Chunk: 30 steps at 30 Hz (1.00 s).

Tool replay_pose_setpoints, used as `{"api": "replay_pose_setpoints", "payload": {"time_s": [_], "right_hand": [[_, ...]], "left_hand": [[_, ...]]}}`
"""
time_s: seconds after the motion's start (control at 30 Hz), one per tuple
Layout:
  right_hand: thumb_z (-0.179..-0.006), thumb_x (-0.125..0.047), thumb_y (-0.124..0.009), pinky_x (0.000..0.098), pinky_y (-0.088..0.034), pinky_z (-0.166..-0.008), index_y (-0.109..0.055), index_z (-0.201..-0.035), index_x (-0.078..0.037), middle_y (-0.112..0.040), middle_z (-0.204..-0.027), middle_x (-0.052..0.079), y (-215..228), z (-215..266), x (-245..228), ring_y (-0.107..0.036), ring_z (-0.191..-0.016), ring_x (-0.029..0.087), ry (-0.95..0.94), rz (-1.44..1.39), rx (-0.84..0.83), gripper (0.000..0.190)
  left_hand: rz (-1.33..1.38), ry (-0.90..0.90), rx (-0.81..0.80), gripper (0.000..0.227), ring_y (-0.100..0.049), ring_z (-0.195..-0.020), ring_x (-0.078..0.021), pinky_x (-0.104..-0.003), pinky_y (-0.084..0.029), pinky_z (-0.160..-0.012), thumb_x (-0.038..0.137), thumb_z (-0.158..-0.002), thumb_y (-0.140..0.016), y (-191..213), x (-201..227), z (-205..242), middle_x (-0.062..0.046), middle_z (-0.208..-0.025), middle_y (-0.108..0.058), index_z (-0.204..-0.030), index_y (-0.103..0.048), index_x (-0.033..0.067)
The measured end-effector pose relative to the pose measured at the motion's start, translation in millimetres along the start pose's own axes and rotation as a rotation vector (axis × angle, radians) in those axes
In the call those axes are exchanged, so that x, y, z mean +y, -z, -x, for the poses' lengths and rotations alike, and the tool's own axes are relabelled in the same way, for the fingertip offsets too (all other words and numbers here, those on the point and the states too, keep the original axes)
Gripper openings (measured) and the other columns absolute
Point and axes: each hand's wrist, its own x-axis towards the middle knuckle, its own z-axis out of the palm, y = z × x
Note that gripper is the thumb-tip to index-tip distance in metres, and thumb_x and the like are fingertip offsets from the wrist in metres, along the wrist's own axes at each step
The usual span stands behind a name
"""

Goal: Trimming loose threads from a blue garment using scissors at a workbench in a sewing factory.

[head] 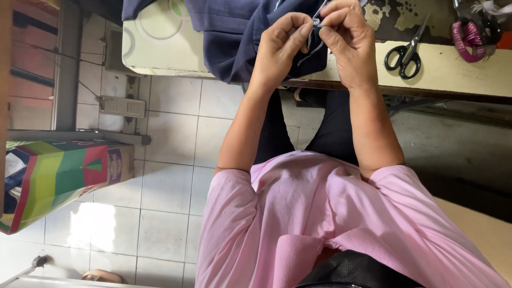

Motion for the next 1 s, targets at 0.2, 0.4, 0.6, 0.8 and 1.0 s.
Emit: {"api": "replay_pose_setpoints", "payload": {"time_s": [0.2, 0.4, 0.6, 0.8, 1.0], "right_hand": [[-0.117, -0.013, -0.059, 0.0284, -0.042, -0.083, -0.054, -0.111, -0.003, -0.063, -0.119, 0.016, -3, -6, -1, -0.053, -0.093, 0.017, 0.036, 0.134, -0.085, 0.013], [-0.120, -0.010, -0.055, 0.0300, -0.036, -0.075, -0.054, -0.111, -0.001, -0.051, -0.101, 0.008, -5, -6, 1, -0.042, -0.081, 0.016, 0.042, 0.218, -0.133, 0.012], [-0.116, -0.024, -0.057, 0.0261, -0.039, -0.086, -0.054, -0.112, -0.007, -0.052, -0.104, 0.001, -3, -3, 12, -0.045, -0.093, 0.012, -0.147, 0.036, -0.134, 0.017], [-0.109, -0.021, -0.064, 0.0187, -0.047, -0.078, -0.057, -0.107, -0.012, -0.057, -0.096, -0.003, -20, 1, 55, -0.053, -0.084, 0.005, -0.286, -0.321, -0.017, 0.011], [-0.112, -0.011, -0.040, 0.0284, -0.048, -0.070, -0.051, -0.115, -0.001, -0.050, -0.096, 0.004, -58, 3, 92, -0.049, -0.083, 0.015, -0.133, -0.647, 0.001, 0.015]], "left_hand": [[0.075, 0.057, 0.043, 0.022, -0.056, -0.073, -0.0074, -0.022, -0.048, -0.073, 0.031, -0.102, -0.060, 3, -7, 3, 0.002, -0.079, -0.057, -0.100, -0.066, 0.0098], [0.097, -0.043, 0.080, 0.011, -0.058, -0.082, -0.0063, -0.020, -0.053, -0.070, 0.019, -0.101, -0.067, 0, -19, 10, 0.003, -0.097, -0.061, -0.107, -0.062, 0.0107], [0.139, 0.004, 0.049, 0.016, -0.053, -0.072, -0.0081, -0.020, -0.049, -0.067, 0.026, -0.102, -0.062, 7, -19, 8, 0.002, -0.086, -0.057, -0.098, -0.063, 0.0105], [0.169, 0.044, 0.137, 0.014, -0.050, -0.070, -0.0061, -0.019, -0.045, -0.067, 0.023, -0.102, -0.063, 18, -46, 9, 0.005, -0.085, -0.059, -0.102, -0.068, 0.0097], [-0.630, -0.356, 0.313, 0.022, -0.062, -0.110, -0.0256, -0.035, -0.052, -0.093, 0.008, -0.103, -0.063, -22, 18, 24, -0.007, -0.119, -0.062, -0.124, -0.058, 0.0124]]}}
